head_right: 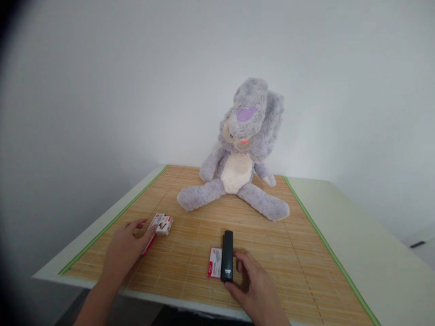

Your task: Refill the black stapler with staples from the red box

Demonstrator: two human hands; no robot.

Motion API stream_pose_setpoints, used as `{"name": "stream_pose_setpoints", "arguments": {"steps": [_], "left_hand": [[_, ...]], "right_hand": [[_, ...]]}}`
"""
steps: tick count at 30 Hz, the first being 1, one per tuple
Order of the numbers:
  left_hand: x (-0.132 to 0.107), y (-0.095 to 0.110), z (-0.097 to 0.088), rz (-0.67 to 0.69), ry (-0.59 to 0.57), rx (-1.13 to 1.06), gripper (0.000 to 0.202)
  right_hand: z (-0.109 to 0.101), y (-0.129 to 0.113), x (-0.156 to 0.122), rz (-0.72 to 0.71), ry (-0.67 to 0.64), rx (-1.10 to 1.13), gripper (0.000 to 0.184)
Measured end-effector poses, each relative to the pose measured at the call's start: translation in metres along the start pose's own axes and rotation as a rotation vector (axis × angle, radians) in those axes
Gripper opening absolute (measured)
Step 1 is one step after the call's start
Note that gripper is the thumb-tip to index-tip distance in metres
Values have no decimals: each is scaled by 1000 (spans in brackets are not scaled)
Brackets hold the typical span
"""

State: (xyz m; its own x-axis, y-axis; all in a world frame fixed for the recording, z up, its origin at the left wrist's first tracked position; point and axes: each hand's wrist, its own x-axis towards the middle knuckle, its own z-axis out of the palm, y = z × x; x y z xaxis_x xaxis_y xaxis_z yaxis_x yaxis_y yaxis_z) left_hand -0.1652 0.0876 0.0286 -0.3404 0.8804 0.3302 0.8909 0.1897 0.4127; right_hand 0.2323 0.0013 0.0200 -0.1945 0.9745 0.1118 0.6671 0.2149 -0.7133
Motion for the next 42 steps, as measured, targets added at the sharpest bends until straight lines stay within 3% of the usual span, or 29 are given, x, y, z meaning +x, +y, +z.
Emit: {"name": "stream_pose_setpoints", "arguments": {"steps": [3,7,11,14,16,19,23,35,42], "left_hand": [[2,9,9,9,-69,53,65],[4,19,12,-10,-92,86,55],[-2,34,2,-11,55,58,52],[-28,63,-6,45,123,-42,49],[-55,88,-6,94,41,-166,46],[-98,123,1,158,-172,-309,44],[-130,149,11,151,-330,-351,56],[-127,152,10,71,-436,-534,37],[-129,160,13,65,-474,-514,30]], "right_hand": [[2,4,0,-6,-6,2,56],[3,7,-1,-2,-14,-1,57],[1,3,-1,-4,-3,-4,56],[0,0,-1,3,-11,-1,54],[-1,-1,-1,10,-11,1,53],[0,-1,-1,3,-2,0,52],[0,-1,-1,-3,9,6,49],[0,-4,0,-16,7,17,47],[-1,-4,0,-20,-5,10,46]]}}
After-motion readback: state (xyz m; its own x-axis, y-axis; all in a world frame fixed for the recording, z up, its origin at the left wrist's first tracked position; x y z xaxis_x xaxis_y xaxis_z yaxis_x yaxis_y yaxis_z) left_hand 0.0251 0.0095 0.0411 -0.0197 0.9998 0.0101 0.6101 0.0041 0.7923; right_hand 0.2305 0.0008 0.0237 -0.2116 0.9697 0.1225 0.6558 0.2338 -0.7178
